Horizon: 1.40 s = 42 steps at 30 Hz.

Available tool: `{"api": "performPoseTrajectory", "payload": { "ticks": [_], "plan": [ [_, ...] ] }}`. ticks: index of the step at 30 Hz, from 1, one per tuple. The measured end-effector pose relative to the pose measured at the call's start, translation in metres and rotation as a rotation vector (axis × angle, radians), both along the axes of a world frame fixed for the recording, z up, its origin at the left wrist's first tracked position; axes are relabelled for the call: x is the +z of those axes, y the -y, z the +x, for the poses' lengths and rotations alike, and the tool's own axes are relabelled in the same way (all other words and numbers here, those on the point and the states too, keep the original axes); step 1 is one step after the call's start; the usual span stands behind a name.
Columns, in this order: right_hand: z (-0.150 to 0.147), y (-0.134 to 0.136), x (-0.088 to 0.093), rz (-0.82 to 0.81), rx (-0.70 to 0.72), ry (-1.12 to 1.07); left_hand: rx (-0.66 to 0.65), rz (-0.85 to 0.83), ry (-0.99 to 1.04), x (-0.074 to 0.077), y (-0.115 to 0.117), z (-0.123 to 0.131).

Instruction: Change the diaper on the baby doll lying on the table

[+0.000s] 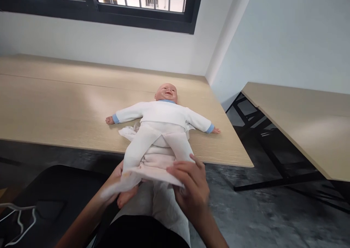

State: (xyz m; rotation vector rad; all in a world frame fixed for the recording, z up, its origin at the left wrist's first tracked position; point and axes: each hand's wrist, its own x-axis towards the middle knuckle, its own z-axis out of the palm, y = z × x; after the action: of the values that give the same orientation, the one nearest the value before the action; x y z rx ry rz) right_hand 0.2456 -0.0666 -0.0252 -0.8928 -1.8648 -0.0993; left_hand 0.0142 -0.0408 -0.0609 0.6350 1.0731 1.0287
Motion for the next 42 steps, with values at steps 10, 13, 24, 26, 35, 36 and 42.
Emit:
{"api": "performPoseTrajectory", "payload": {
  "ticks": [10,13,24,26,35,36,42],
  "plan": [
    [-0.019,-0.156,0.052,-0.330,-0.261,-0.001,-0.032,0.046,-0.093,-0.004,-0.002,0.001],
    [-0.017,-0.177,0.041,-0.506,-0.338,0.013,-0.039,0.054,-0.115,-0.008,-0.001,0.000],
    [-0.005,-0.189,0.027,-0.666,-0.231,-0.166,0.471,1.021,-1.063,0.016,0.008,0.004],
    [-0.005,-0.192,0.026,-0.678,-0.205,-0.192,0.269,1.252,-1.154,0.046,-0.009,0.008],
    [0.007,-0.200,0.016,-0.565,-0.132,-0.279,-0.883,1.433,-1.010,0.097,-0.141,0.069],
    [0.014,-0.196,0.012,-0.508,-0.187,-0.303,-0.903,1.432,-0.996,0.096,-0.148,0.071],
    [0.060,-0.152,-0.024,-0.332,-0.442,-0.009,-0.989,1.474,-1.081,0.095,-0.170,0.071]
  ]
}}
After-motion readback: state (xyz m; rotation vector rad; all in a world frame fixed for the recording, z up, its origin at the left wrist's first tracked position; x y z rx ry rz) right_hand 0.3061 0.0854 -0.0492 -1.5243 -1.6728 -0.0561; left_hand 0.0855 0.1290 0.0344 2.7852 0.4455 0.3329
